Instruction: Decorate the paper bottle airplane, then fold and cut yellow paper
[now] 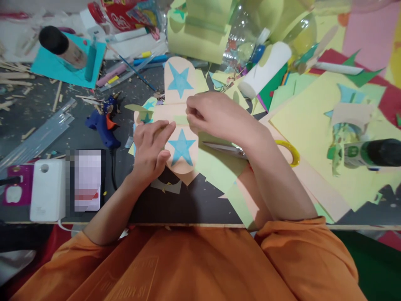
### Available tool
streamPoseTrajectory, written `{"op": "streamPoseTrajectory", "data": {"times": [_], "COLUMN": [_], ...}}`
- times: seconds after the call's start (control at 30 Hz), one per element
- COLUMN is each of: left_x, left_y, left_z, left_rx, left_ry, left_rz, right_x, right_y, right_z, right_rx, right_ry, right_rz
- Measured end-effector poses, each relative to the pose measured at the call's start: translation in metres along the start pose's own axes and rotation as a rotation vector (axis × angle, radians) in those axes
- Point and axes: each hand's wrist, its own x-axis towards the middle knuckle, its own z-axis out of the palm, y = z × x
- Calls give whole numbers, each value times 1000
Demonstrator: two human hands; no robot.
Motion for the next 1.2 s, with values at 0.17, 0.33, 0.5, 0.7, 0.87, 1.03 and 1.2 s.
{"op": "streamPoseTrajectory", "data": {"times": [0.17, 0.33, 0.5, 0.7, 0.87, 1.03, 1.2], "left_x": [2, 2, 2, 2, 3, 4, 3], "left_y": [2, 2, 1, 2, 5, 7, 7], "left_z": [-1, 2, 4, 5, 5, 5, 5], "left_rx": [61, 67, 30, 124, 209, 225, 216], "left_ry": [-36, -9, 19, 17, -9, -34, -8], "left_rz": [-36, -17, -24, -5, -36, -36, -10], "right_x": [1, 1, 1, 1, 1, 5, 6], "right_y": [-1, 0, 0, -1, -9, -20, -19], "right_z": [0, -3, -1, 2, -7, 1, 10], "right_rx": [3, -18, -1, 24, 116, 46, -3], "right_ry": [-1, -24, -23, 15, 64, 128, 119], "right_rz": [-3, -9, 0, 41, 161, 268, 266]}}
